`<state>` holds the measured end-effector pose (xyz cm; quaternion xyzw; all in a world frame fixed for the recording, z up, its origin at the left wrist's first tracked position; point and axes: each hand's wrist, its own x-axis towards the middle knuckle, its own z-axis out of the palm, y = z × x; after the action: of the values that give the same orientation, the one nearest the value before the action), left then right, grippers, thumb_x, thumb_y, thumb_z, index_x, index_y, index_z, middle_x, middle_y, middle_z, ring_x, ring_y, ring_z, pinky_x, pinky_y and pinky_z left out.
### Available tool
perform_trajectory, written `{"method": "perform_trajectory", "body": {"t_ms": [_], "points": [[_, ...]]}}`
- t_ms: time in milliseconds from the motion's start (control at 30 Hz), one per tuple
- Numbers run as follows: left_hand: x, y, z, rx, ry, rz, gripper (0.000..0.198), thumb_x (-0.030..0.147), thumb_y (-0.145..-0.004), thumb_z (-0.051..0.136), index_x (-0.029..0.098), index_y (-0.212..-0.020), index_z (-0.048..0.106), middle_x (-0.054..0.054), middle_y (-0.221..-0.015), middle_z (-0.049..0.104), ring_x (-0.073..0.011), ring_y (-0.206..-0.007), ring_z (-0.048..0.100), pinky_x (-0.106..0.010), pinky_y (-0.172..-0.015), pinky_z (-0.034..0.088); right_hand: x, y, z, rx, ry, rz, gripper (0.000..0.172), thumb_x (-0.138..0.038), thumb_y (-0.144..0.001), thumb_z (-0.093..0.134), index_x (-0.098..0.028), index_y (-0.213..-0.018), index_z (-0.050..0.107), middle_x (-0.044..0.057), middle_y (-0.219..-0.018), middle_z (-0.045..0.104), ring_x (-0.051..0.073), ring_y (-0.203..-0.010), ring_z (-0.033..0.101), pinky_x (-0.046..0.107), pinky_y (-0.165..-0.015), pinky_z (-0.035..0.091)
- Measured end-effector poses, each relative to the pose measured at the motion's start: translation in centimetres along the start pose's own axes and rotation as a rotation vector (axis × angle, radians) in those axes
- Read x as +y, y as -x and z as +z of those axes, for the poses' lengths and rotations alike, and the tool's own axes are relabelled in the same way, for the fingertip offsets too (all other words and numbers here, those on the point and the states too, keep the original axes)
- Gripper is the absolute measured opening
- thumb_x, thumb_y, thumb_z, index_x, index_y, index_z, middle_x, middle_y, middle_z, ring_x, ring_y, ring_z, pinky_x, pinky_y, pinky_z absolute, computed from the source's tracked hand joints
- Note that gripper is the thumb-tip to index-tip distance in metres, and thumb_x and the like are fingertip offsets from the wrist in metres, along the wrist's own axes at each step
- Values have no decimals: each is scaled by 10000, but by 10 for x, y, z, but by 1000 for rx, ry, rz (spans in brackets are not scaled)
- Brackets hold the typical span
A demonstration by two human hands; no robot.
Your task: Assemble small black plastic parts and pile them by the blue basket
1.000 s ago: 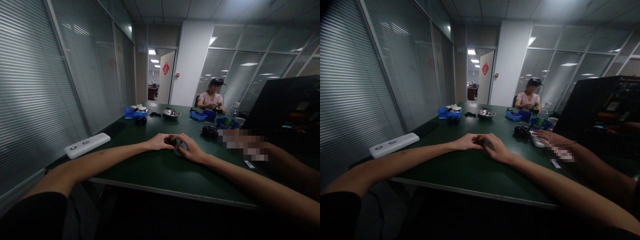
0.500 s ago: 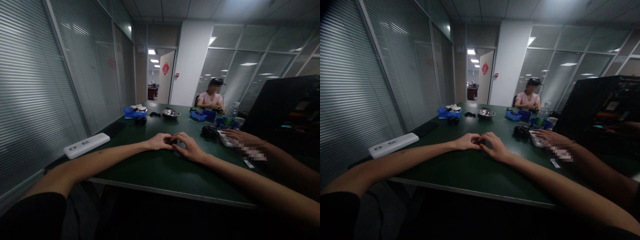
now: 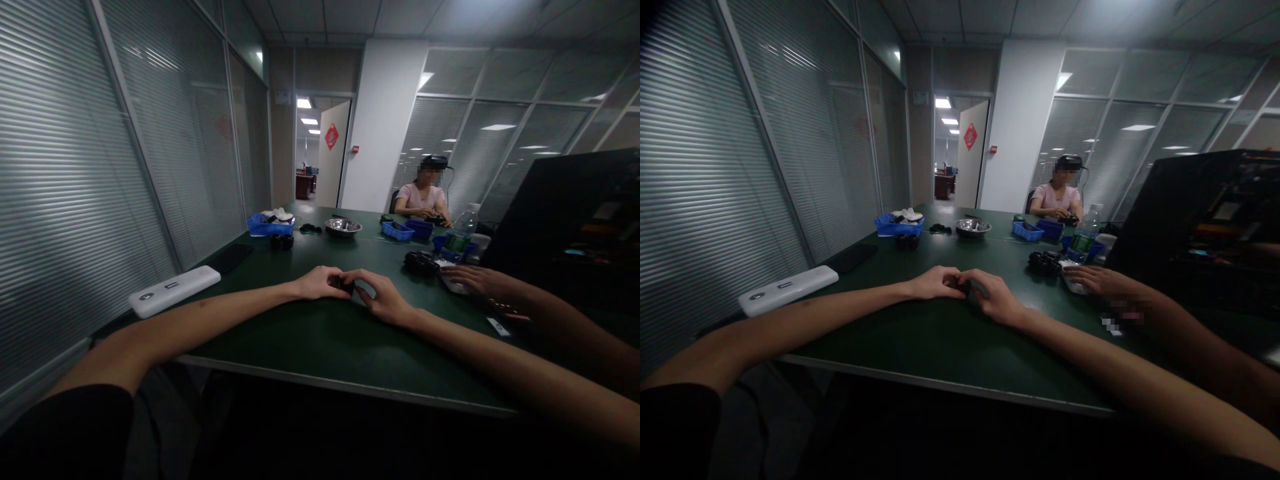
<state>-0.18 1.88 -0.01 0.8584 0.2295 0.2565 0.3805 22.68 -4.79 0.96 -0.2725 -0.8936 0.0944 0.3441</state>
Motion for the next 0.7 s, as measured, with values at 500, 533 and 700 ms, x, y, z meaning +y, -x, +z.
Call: {"method": "perform_trajectory", "body": {"t_ms": [500,533,700], "points": [[3,1,-2,8,-55,-39,521,439,-760,787,107,-1147,681,-61,-957,672,-169,-818,588,-278,-711,428,-1,-6,3,64,230,107,197,-308,-934,668,-223,-1105,623,76,-1062,610,241,-969,600,393,-843,515],[3,1,-1,11,-50,-39,519,433,-757,789,109,-1149,681,-60,-956,670,-167,-816,586,-275,-708,428,-1,-6,3,65,227,103,192,-295,-932,665,-225,-1105,622,75,-1064,613,240,-967,601,391,-842,515],[7,1,-1,20,-79,-44,474,424,-767,782,117,-1114,687,-49,-920,664,-161,-801,581,-268,-693,422,-5,-5,2,52,162,53,232,-200,-910,622,-232,-1139,610,79,-1100,634,242,-983,608,395,-862,523]]}}
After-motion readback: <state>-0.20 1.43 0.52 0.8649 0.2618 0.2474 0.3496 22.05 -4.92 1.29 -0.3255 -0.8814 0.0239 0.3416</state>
